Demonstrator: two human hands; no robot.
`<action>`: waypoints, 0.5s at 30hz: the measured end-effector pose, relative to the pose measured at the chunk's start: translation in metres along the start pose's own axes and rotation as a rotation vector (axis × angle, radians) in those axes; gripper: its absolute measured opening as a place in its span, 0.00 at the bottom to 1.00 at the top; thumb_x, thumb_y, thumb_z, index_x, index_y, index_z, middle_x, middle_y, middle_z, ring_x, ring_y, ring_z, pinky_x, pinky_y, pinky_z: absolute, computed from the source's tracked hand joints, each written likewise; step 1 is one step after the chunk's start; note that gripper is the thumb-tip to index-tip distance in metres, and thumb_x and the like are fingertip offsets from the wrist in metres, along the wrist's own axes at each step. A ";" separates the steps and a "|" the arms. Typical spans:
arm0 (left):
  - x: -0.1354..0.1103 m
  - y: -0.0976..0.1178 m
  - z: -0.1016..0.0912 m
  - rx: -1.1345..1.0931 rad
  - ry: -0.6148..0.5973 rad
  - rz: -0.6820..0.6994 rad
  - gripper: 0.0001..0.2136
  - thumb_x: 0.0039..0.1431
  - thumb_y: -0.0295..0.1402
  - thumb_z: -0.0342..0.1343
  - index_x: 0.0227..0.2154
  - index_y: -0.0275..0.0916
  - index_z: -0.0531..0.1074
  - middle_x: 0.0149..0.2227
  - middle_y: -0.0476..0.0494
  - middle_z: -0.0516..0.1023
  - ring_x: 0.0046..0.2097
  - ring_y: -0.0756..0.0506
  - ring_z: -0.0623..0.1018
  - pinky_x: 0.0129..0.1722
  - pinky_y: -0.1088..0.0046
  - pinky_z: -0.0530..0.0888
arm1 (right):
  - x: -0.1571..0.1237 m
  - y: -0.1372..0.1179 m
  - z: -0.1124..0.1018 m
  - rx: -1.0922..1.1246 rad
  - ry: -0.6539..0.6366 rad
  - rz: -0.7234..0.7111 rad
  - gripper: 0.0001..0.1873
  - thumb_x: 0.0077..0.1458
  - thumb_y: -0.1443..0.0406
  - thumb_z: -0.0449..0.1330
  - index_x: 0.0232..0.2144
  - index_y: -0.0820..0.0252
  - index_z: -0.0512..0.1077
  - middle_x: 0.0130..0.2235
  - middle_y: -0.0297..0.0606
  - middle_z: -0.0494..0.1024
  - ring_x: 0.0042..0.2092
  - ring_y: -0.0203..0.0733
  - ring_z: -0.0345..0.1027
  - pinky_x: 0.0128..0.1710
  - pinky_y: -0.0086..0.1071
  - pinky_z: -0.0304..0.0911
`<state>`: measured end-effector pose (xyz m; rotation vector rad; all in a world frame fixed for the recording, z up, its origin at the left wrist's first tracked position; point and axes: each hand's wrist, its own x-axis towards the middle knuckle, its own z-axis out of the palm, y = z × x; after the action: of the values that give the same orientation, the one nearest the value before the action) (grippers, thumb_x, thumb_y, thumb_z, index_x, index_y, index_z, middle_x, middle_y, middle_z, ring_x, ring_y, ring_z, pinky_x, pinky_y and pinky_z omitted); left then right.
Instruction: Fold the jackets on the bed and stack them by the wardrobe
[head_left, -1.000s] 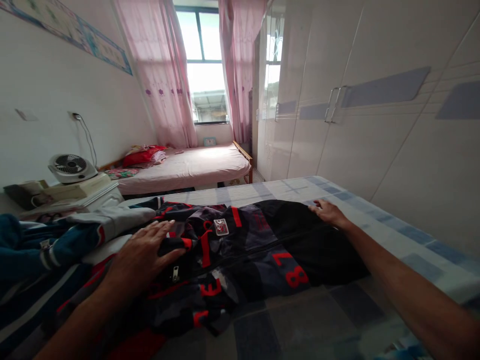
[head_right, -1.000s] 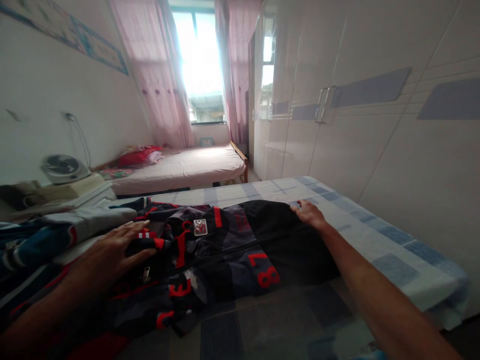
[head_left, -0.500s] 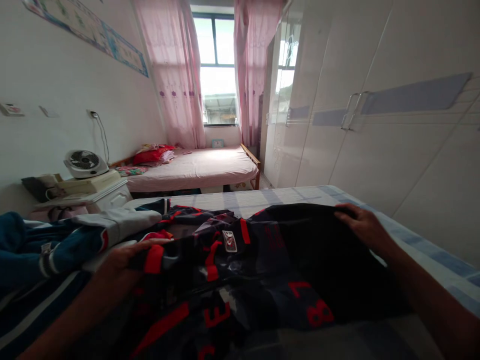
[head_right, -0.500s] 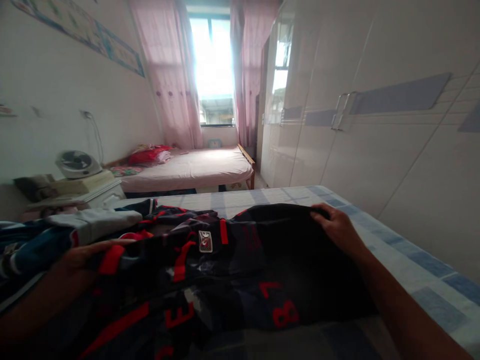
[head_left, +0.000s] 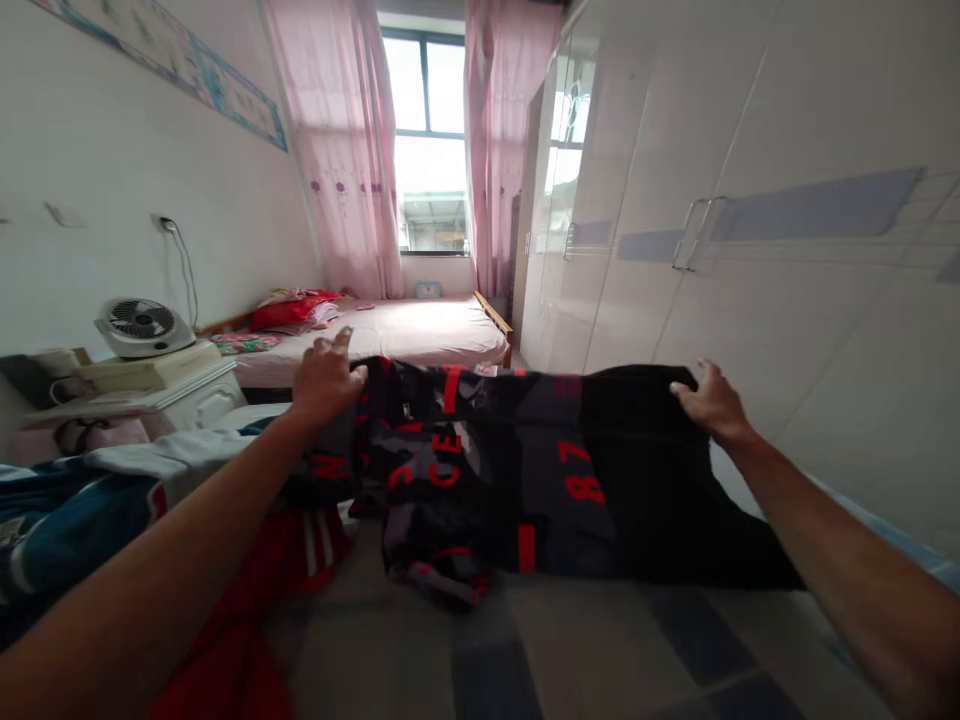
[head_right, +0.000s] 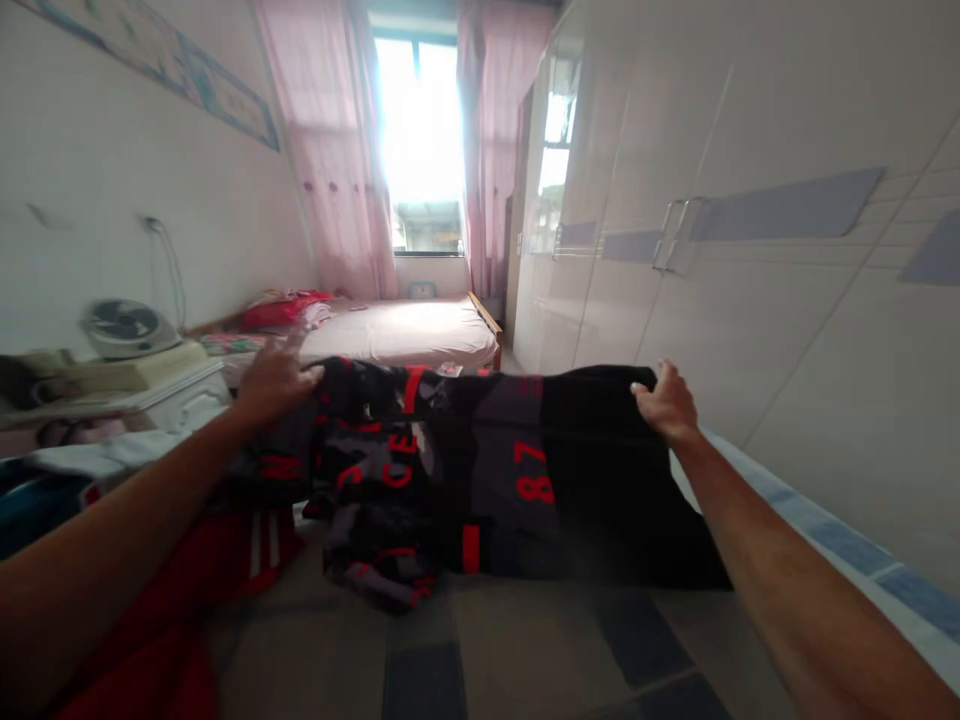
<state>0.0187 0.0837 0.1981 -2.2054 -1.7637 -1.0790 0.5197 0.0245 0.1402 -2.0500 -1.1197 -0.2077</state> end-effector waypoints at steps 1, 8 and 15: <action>-0.013 -0.004 0.007 0.014 -0.040 0.012 0.22 0.56 0.39 0.50 0.47 0.25 0.68 0.53 0.28 0.69 0.58 0.30 0.65 0.56 0.54 0.62 | -0.007 0.009 0.006 -0.051 -0.074 -0.001 0.32 0.50 0.62 0.56 0.56 0.71 0.59 0.55 0.63 0.65 0.53 0.55 0.62 0.51 0.41 0.55; -0.141 -0.025 0.027 -0.097 -0.607 0.080 0.30 0.55 0.49 0.50 0.61 0.47 0.57 0.58 0.40 0.68 0.54 0.37 0.72 0.51 0.62 0.70 | -0.093 0.110 0.003 -0.218 -0.336 0.106 0.34 0.50 0.45 0.45 0.53 0.57 0.63 0.58 0.53 0.65 0.58 0.59 0.59 0.55 0.47 0.55; -0.158 -0.012 0.053 -0.196 -0.577 0.174 0.26 0.52 0.33 0.53 0.57 0.49 0.63 0.52 0.44 0.73 0.51 0.39 0.74 0.49 0.63 0.70 | -0.116 0.135 -0.012 -0.165 -0.510 0.227 0.23 0.41 0.41 0.51 0.24 0.49 0.71 0.38 0.50 0.79 0.44 0.62 0.71 0.45 0.47 0.63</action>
<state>0.0215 -0.0133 0.0621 -2.9526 -1.6475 -0.6365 0.5569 -0.1014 0.0189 -2.4354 -1.1773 0.3680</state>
